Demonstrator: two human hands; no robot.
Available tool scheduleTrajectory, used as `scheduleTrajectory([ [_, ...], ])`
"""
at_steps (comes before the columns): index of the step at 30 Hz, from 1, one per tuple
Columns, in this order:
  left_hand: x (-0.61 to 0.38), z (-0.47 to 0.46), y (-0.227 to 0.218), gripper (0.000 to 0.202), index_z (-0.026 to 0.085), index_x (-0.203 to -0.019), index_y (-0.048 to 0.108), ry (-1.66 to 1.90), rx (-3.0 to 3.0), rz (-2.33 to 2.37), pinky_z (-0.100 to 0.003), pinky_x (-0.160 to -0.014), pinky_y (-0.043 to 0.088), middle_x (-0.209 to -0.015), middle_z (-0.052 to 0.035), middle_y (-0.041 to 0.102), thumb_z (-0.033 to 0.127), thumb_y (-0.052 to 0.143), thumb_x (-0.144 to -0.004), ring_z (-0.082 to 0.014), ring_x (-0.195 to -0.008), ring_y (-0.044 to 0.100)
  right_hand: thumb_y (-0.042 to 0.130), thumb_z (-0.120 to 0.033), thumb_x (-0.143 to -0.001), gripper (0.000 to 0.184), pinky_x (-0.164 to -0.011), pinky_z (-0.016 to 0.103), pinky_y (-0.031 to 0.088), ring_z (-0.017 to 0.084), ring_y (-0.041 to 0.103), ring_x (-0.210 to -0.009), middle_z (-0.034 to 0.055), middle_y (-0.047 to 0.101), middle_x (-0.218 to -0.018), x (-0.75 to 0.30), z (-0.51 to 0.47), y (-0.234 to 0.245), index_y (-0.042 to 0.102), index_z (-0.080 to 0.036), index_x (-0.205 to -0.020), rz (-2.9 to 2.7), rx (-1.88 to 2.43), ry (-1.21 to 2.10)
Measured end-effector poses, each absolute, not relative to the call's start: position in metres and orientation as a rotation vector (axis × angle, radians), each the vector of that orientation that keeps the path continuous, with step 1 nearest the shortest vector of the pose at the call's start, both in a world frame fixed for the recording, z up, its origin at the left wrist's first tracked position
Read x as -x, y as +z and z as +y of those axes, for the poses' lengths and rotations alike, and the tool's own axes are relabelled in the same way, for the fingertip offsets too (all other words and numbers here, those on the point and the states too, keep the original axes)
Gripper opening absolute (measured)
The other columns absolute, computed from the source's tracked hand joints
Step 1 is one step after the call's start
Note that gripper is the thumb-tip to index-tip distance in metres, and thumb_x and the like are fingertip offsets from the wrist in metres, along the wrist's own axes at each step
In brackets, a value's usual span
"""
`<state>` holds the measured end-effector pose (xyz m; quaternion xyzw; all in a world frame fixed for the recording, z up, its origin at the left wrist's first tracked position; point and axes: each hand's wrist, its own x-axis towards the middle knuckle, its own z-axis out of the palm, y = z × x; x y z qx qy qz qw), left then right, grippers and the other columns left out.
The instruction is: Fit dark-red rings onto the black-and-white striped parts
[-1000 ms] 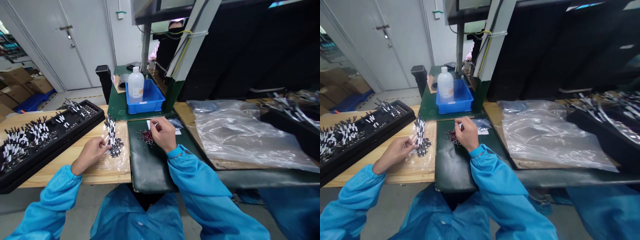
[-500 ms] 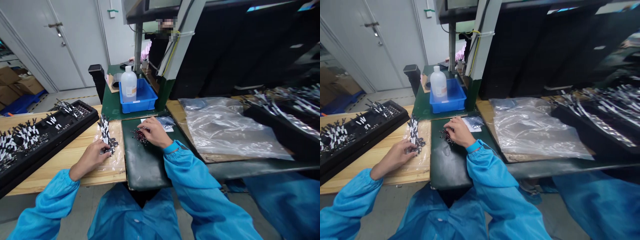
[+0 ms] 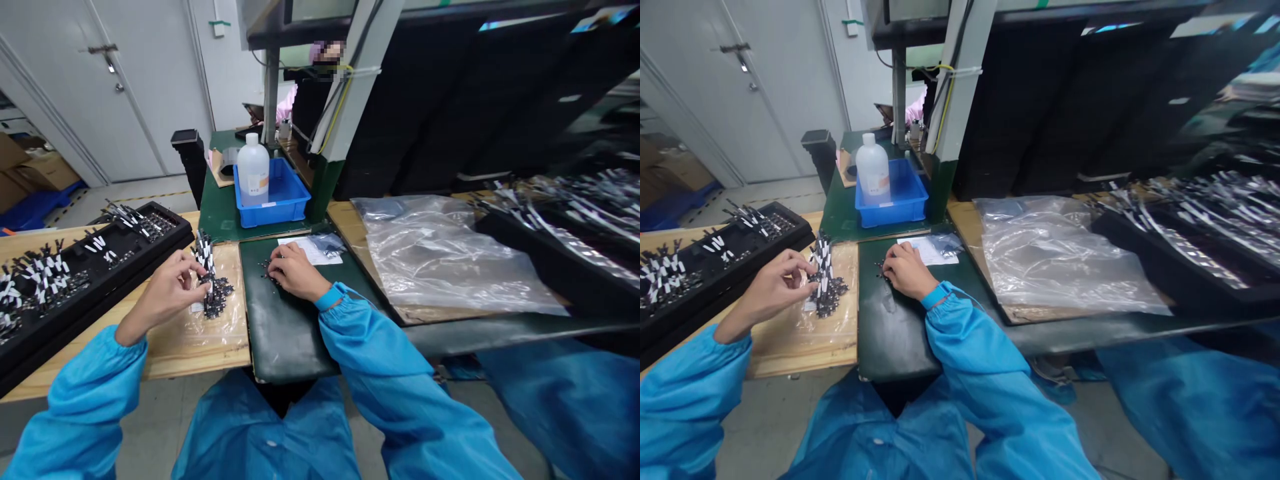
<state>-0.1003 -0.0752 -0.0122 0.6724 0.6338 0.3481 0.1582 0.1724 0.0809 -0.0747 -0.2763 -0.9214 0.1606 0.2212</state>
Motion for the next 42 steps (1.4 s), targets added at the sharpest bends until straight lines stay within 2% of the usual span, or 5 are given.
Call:
scheduleTrajectory([
  [7, 0.104, -0.051, 0.007, 0.028, 0.016, -0.086, 0.068, 1.428, -1.470, 1.553, -0.033, -0.066, 0.062, -0.130, -0.0109, 0.061, 0.032, 0.084, -0.070, -0.0148, -0.073, 0.068, 0.063, -0.020, -0.088, 0.010, -0.091, 0.039, 0.042, 0.022, 0.054, -0.098, 0.0079, 0.060, -0.096, -0.171, 0.082, -0.067, 0.071, -0.018, -0.083, -2.171, 0.702, 0.750],
  [14, 0.095, -0.035, -0.018, 0.024, 0.015, -0.075, 0.069, 1.503, -1.370, 1.425, -0.035, -0.082, 0.058, -0.102, -0.0091, 0.070, 0.028, 0.087, -0.066, -0.0213, -0.094, 0.067, 0.073, -0.046, -0.080, 0.029, -0.043, 0.022, 0.028, 0.007, 0.038, -0.043, -0.0064, 0.053, -0.057, -0.174, 0.082, -0.057, 0.061, -0.019, -0.085, -1.530, 0.749, 1.508],
  [19, 0.083, -0.035, -0.042, 0.025, 0.017, -0.098, 0.067, 1.447, -1.537, 1.474, -0.030, -0.072, 0.054, -0.107, -0.0077, 0.064, 0.029, 0.076, -0.078, -0.0143, -0.078, 0.061, 0.074, -0.048, -0.079, 0.034, -0.045, 0.022, 0.044, 0.011, 0.062, -0.049, 0.0073, 0.076, -0.081, -0.174, 0.073, -0.050, 0.061, -0.017, -0.081, -1.573, 0.725, 1.712],
  [29, 0.052, -0.051, -0.071, 0.049, 0.026, -0.142, 0.044, 1.441, -2.000, 1.522, -0.037, -0.088, 0.055, -0.130, -0.0135, 0.051, 0.019, 0.053, -0.095, -0.0171, -0.089, 0.060, 0.076, -0.047, -0.079, 0.034, -0.051, 0.023, 0.052, 0.010, 0.059, -0.052, 0.0014, 0.068, -0.067, -0.152, 0.049, -0.060, 0.073, -0.015, -0.089, -1.834, 0.750, 1.635],
  [42, 0.036, -0.049, -0.072, 0.073, 0.031, -0.136, 0.034, 1.667, -1.367, 1.377, -0.030, -0.077, 0.059, -0.133, -0.0099, 0.051, 0.030, 0.079, -0.079, -0.0121, -0.084, 0.066, 0.069, -0.043, -0.088, 0.027, -0.052, 0.023, 0.044, 0.012, 0.058, -0.054, 0.0005, 0.065, -0.061, -0.149, 0.041, -0.068, 0.074, -0.016, -0.084, -2.008, 0.662, 1.361],
])
